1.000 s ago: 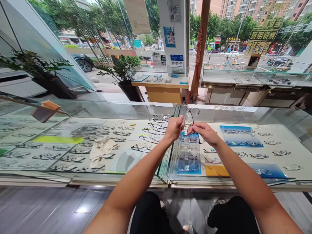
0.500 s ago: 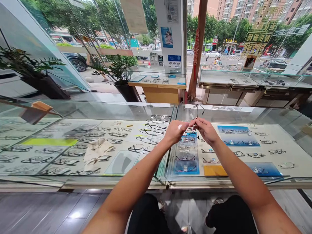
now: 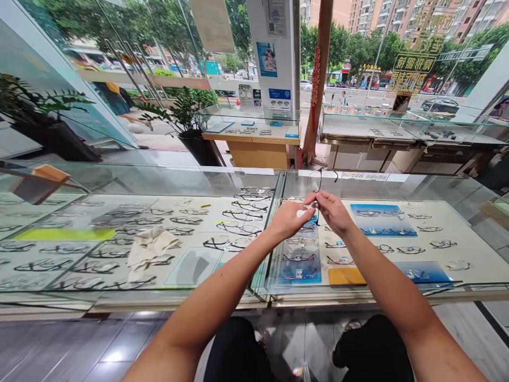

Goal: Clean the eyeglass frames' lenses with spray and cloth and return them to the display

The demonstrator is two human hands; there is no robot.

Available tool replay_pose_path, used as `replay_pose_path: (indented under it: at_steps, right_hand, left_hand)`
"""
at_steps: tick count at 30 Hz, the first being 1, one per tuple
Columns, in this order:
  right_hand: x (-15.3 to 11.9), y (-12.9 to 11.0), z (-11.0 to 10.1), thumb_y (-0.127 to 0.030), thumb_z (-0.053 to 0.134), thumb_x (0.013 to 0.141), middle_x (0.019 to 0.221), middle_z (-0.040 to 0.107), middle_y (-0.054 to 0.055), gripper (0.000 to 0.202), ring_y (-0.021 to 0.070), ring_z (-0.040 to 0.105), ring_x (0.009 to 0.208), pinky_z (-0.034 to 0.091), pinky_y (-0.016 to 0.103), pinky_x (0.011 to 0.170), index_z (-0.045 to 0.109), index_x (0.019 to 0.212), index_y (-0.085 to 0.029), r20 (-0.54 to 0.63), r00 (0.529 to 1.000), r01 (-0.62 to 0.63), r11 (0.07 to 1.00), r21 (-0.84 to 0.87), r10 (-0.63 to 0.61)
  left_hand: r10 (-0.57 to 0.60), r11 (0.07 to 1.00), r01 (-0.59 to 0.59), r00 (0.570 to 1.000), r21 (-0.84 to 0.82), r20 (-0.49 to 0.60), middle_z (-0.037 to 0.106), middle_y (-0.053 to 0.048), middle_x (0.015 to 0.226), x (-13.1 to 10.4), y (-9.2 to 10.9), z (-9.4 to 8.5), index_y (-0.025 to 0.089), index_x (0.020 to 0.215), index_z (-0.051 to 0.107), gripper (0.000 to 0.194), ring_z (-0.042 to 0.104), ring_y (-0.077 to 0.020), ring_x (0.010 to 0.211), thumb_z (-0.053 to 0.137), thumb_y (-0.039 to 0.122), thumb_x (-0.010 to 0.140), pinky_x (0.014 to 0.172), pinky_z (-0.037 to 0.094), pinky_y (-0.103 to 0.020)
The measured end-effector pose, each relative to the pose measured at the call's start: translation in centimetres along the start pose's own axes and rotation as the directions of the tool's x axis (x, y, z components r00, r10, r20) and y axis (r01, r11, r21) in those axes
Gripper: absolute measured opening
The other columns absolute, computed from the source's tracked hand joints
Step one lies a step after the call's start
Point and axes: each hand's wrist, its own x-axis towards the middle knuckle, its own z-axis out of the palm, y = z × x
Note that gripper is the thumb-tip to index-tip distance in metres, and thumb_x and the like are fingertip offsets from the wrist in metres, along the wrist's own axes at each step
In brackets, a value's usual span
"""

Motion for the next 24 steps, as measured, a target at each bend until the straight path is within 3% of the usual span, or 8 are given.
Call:
replay_pose_path:
  at_steps: [4,8,11,14,17,20,24]
  right_hand:
    - [0.2,0.2,-0.1,-0.077,0.075,0.083,0.090,0.070,0.003,0.054,0.0191,0.057,0.087,0.047,0.035,0.088,0.072,0.080,-0.023,-0.005,1.000,0.015,1.000,-0.011,-0.015]
    - [0.6,0.4,-0.8,-0.072,0.078,0.083,0.090,0.071,0.003,0.048,0.0176,0.060,0.090,0.047,0.032,0.086,0.074,0.082,-0.024,-0.015,1.000,0.013,0.998,0.054,-0.012]
    - [1.1,0.6,-1.5,-0.068,0.081,0.081,0.091,0.071,0.003,0.046,0.0163,0.061,0.090,0.048,0.030,0.083,0.073,0.083,-0.023,-0.057,0.998,0.003,0.994,0.112,0.004]
    - [1.4,0.9,-2.1,-0.067,0.080,0.080,0.093,0.072,0.004,0.045,0.0164,0.062,0.090,0.050,0.029,0.081,0.071,0.083,-0.023,-0.089,0.995,-0.031,0.990,0.140,0.044]
    - [1.6,1.1,-2.5,-0.064,0.077,0.084,0.094,0.072,0.004,0.042,0.0162,0.063,0.090,0.051,0.029,0.080,0.069,0.083,-0.023,-0.112,0.992,-0.045,0.988,0.145,0.062]
    - [1.8,1.1,-2.9,-0.061,0.080,0.082,0.093,0.072,0.003,0.040,0.0149,0.063,0.088,0.052,0.027,0.078,0.068,0.083,-0.023,-0.140,0.989,-0.027,0.982,0.185,0.053]
    - [1.9,1.0,-3.1,-0.061,0.077,0.085,0.094,0.072,0.003,0.038,0.0155,0.064,0.090,0.053,0.027,0.076,0.066,0.083,-0.024,-0.154,0.988,0.001,0.984,0.175,0.027]
  left_hand:
    - [-0.012,1.000,0.010,0.998,-0.028,-0.063,0.031,0.002,0.047,0.1,-0.3,0.2,0.024,0.050,0.030,0.072,0.027,-0.0120,0.049,0.037,0.084,0.089,0.055,0.018,-0.034]
    - [-0.029,0.980,0.010,0.995,-0.199,-0.093,0.036,0.001,0.045,0.1,0.2,-0.2,0.024,0.046,0.035,0.079,0.033,-0.0124,0.048,0.035,0.091,0.088,0.054,0.025,-0.033]
    - [-0.068,0.933,0.015,0.989,-0.361,-0.133,0.039,0.001,0.044,0.3,0.7,-1.5,0.023,0.048,0.043,0.083,0.038,-0.0124,0.045,0.035,0.098,0.082,0.052,0.029,-0.031]
    - [-0.152,0.882,0.028,0.962,-0.470,-0.227,0.048,0.000,0.050,0.6,0.3,-3.9,0.022,0.059,0.052,0.077,0.047,-0.0135,0.048,0.044,0.095,0.080,0.053,0.037,-0.029]
    - [-0.271,0.860,0.071,0.903,-0.506,-0.334,0.058,-0.002,0.062,0.9,-1.8,-7.2,0.021,0.071,0.056,0.063,0.057,-0.0152,0.058,0.060,0.083,0.077,0.060,0.046,-0.028]
    - [-0.387,0.867,0.152,0.805,-0.475,-0.449,0.061,-0.002,0.072,0.8,-5.5,-11.0,0.021,0.079,0.053,0.050,0.061,-0.0167,0.069,0.059,0.070,0.080,0.069,0.052,-0.029]
    - [-0.484,0.862,0.460,0.625,-0.212,-0.612,0.062,-0.004,0.086,-0.6,-10.6,-15.6,0.022,0.091,0.051,0.024,0.064,-0.0223,0.088,0.054,0.045,0.084,0.087,0.056,-0.036]
